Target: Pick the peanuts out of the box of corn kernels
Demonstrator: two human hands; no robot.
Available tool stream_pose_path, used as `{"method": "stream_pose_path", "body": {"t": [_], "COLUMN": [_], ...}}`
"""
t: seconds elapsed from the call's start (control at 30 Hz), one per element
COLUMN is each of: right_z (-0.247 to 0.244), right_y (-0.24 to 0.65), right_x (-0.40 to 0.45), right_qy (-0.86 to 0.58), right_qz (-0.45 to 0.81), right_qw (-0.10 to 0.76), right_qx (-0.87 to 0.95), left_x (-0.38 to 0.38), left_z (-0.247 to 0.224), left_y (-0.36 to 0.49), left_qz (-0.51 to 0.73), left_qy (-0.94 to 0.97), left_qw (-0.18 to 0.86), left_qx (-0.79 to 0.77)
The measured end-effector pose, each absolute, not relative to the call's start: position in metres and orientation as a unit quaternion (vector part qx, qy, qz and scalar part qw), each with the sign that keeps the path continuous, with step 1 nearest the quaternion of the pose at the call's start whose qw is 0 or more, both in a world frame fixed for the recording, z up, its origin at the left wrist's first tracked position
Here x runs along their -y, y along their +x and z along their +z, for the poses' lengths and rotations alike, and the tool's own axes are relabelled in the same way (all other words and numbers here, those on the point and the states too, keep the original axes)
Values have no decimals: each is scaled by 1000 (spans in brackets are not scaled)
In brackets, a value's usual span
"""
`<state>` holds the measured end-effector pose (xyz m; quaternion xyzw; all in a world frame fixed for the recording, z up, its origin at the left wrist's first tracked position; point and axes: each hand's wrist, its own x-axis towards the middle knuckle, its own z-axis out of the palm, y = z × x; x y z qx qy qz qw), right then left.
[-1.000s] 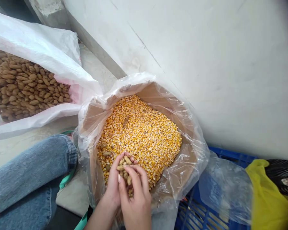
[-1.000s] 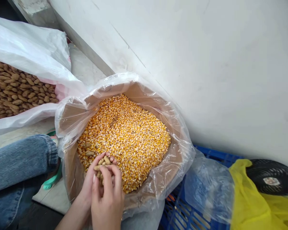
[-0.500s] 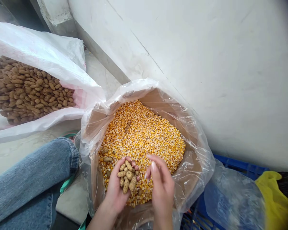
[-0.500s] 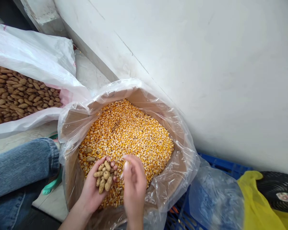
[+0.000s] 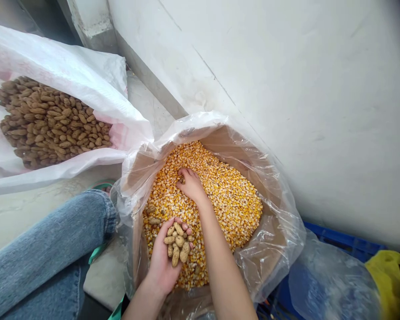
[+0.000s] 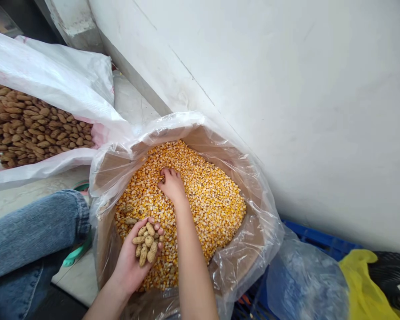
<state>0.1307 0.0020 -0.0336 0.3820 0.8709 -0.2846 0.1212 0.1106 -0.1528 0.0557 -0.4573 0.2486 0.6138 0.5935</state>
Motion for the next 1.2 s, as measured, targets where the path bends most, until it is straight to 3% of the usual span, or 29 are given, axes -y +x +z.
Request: {"method": "stream_pose_path", "body": {"t": [0.4, 0.6, 0.73, 0.93, 1.2], "right_z": [-7, 15, 26, 37, 34], "right_y": [149, 157, 162, 175, 184], "right_x": [-5, 16, 24, 26, 43], "right_qy": [400, 385, 391, 510, 493], "right_qz": [-495, -368, -466, -732, -817], "right_qw": [164, 198, 145, -20, -137], "right_qx": [-754, -823, -780, -452, -267], "left_x": [156, 153, 152, 152, 154], "left_z": [52, 55, 55, 55, 52], "left_y": [114, 112, 112, 113, 115], "left_qz": [616, 601, 600, 601, 609], "left_qy": [-450, -466, -467, -466, -462], "left_qw": [596, 591, 590, 593, 591], "left_qx": [-252, -268, -272, -265, -260]}}
